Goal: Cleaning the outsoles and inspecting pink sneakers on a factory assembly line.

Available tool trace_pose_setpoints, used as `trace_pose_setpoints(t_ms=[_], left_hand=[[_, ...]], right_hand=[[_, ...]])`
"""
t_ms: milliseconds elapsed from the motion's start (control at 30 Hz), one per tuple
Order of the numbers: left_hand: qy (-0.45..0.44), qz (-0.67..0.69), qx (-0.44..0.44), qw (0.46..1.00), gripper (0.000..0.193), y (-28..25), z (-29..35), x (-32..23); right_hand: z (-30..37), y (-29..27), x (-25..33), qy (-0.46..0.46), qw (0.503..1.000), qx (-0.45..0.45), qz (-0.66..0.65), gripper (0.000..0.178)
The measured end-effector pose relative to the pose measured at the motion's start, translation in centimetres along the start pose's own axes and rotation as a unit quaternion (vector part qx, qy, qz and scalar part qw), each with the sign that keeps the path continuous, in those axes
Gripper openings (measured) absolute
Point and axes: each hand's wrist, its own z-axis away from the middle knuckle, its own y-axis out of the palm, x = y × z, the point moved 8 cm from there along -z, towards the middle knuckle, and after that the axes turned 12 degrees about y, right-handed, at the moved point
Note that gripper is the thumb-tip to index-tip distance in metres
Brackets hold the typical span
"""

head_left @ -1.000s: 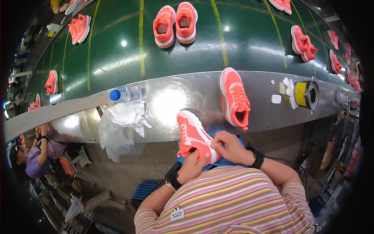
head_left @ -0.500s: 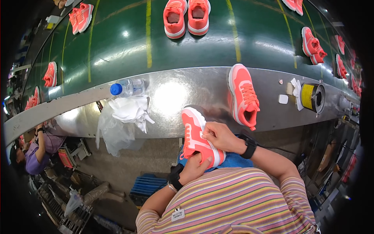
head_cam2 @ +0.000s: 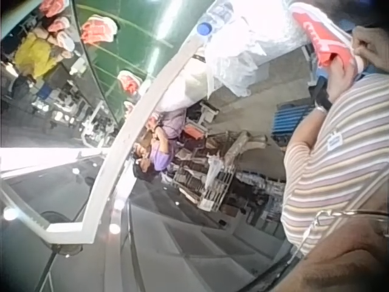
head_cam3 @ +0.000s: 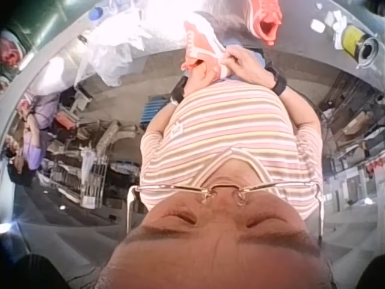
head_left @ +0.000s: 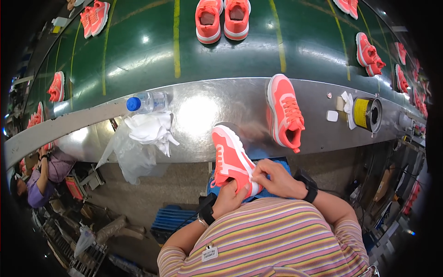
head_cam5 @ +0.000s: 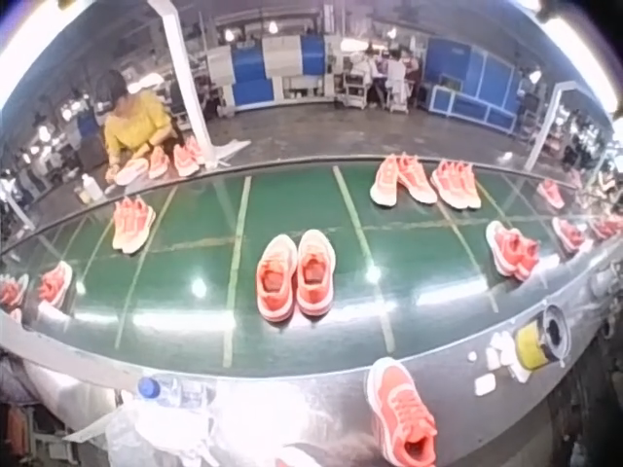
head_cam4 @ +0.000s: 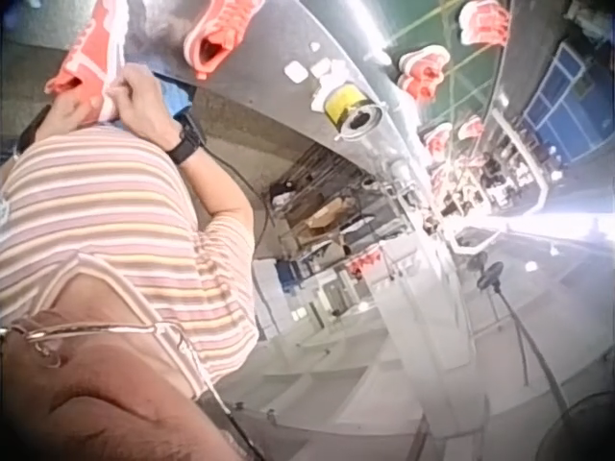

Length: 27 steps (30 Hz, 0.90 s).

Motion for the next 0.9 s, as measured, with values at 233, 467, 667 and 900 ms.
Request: trace_pose_setpoints(t_ms=[233,467,667,900], left_hand=[[0.071,-0.267,-0.066,0.959,0.025,-3.3,-5.9,-0.6],[-0.036,-0.325,-0.101,0.939,0.037,-5.7,-8.3,3.4],[-0.113,-0.273,-0.100,0.950,0.048,-6.1,-8.1,3.9],[-0.133,-0.253,-0.100,0.953,0.051,-6.3,-7.9,4.1]], right_hand=[[-2.8,-0.3,-6.7,0.068,0.947,-0.081,-0.304,0.007],[-6.9,-2.5,-8.1,0.057,0.919,-0.182,-0.346,0.014],[-8.0,-0.2,-6.2,0.010,0.955,-0.144,-0.259,0.013],[-8.9,0.0,-7.3,0.040,0.945,-0.146,-0.289,0.012]])
